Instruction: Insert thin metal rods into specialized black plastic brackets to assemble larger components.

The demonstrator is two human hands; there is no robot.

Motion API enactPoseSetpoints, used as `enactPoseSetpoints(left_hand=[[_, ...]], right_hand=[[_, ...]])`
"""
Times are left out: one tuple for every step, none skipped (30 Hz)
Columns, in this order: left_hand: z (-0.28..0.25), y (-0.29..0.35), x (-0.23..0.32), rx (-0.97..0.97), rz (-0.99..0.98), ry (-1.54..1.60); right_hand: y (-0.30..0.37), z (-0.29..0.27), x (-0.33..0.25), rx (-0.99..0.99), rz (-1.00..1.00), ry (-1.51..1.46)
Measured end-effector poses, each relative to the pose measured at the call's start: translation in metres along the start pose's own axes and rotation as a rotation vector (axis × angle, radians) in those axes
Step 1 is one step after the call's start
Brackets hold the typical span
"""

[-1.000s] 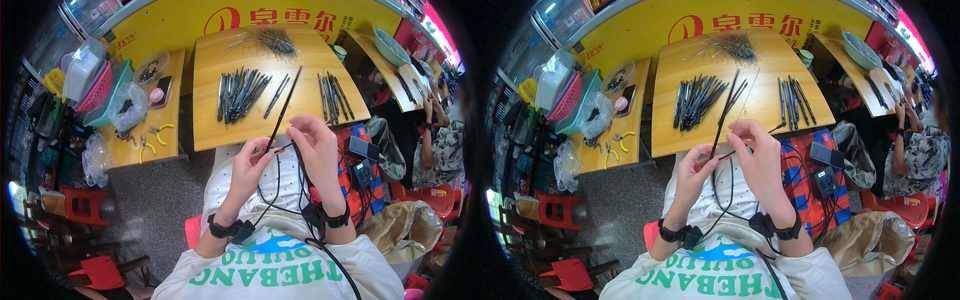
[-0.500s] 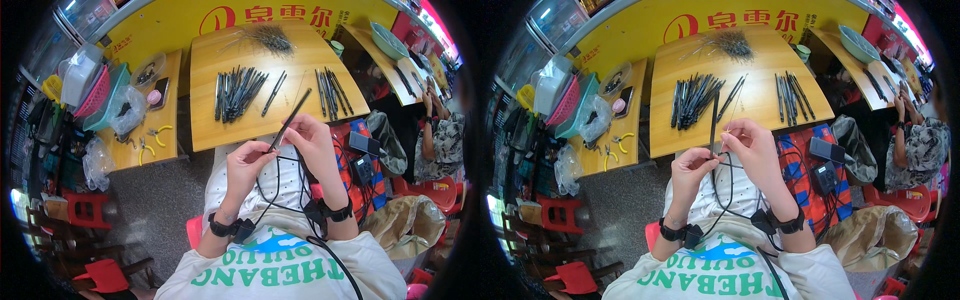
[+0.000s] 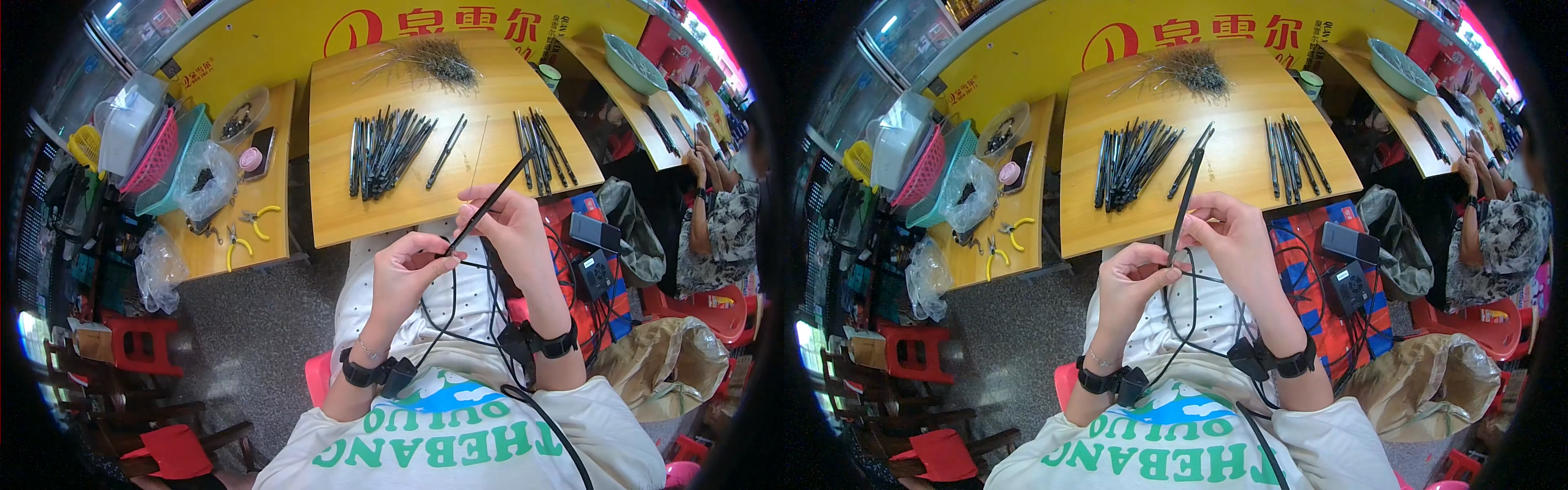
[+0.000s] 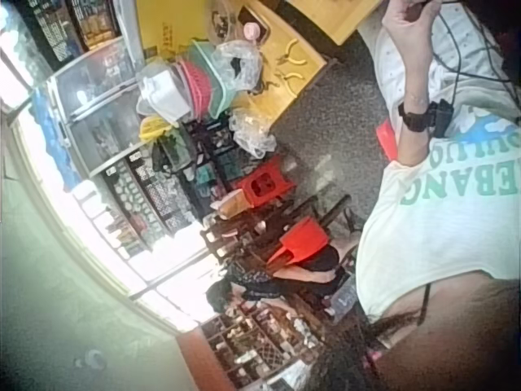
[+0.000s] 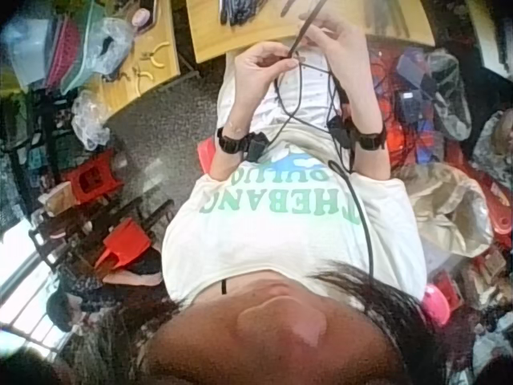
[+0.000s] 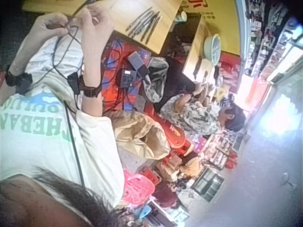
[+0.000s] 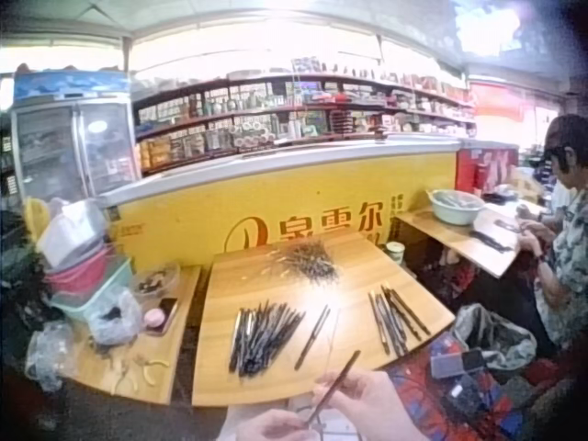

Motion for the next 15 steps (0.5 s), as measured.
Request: enactPoseSetpoints(left_hand=[[0.0003, 0.0001, 0.0003, 0.0, -0.007, -0.006], [0.0004, 0.0001, 0.0003, -0.001, -0.013, -0.013], [0.0004, -0.0001, 0.0001, -0.002, -0.013, -0.013], [0.0004, 0.0, 0.0, -0.002, -0.016, -0.012], [0.0003, 0.0, -0.0002, -0.001, -0.017, -0.011], [0.0006, -0.0001, -0.0004, -0.001, -0.017, -0.012], [0.0007, 0.0, -0.0003, 0.002, -0.003, -0.003], [0.0008, 0.0002, 0.0001, 0.005, 0.011, 0.006], [0.0009, 0.0004, 0.0003, 0.005, 0.011, 0.005], [0.0009, 0.0002, -0.0004, 0.006, 0.006, 0.013], [0.0007, 0.0, -0.0011, 0.008, 0.0, 0.02], [0.0005, -0.0003, -0.0017, 0.008, -0.001, 0.022], [0.0008, -0.0002, -0.0014, 0.005, 0.001, 0.019], [0.0011, -0.0001, -0.0012, 0.003, 0.003, 0.017], [0.0014, 0.0001, -0.0011, 0.003, 0.003, 0.017]], right_hand=[[0.0001, -0.0001, -0.0002, 0.0, -0.005, -0.004], [0.0, -0.0004, 0.0, 0.001, -0.005, -0.005], [-0.0002, -0.0002, 0.0008, -0.006, 0.001, -0.007], [-0.0003, 0.0003, 0.0011, -0.015, 0.008, -0.009], [-0.0003, 0.0002, 0.0009, -0.015, 0.007, -0.01], [-0.0005, 0.0003, 0.0008, -0.015, 0.009, -0.004], [-0.0004, 0.0004, 0.0008, -0.015, 0.012, 0.002], [-0.0002, 0.0007, 0.0004, -0.015, 0.011, 0.001], [0.0, 0.0011, -0.0004, -0.015, 0.012, 0.006], [0.0, 0.0009, -0.0003, -0.013, 0.015, 0.012], [-0.0004, 0.0005, 0.0006, -0.012, 0.016, 0.013], [-0.0009, -0.0005, 0.0025, -0.005, 0.025, 0.017], [-0.001, -0.0013, 0.0036, 0.001, 0.032, 0.021], [-0.001, -0.0015, 0.004, 0.001, 0.032, 0.02], [-0.001, -0.0016, 0.0042, -0.003, 0.028, 0.02]])
Point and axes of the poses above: each hand's wrist, its own y-axis away from the middle knuckle, its own z-axis out of the palm, x = y × z, the point moved 6 cm from there along -y, towards the middle knuckle, and after that the axes turned 1 degree about -z, right-handed, at the moved point
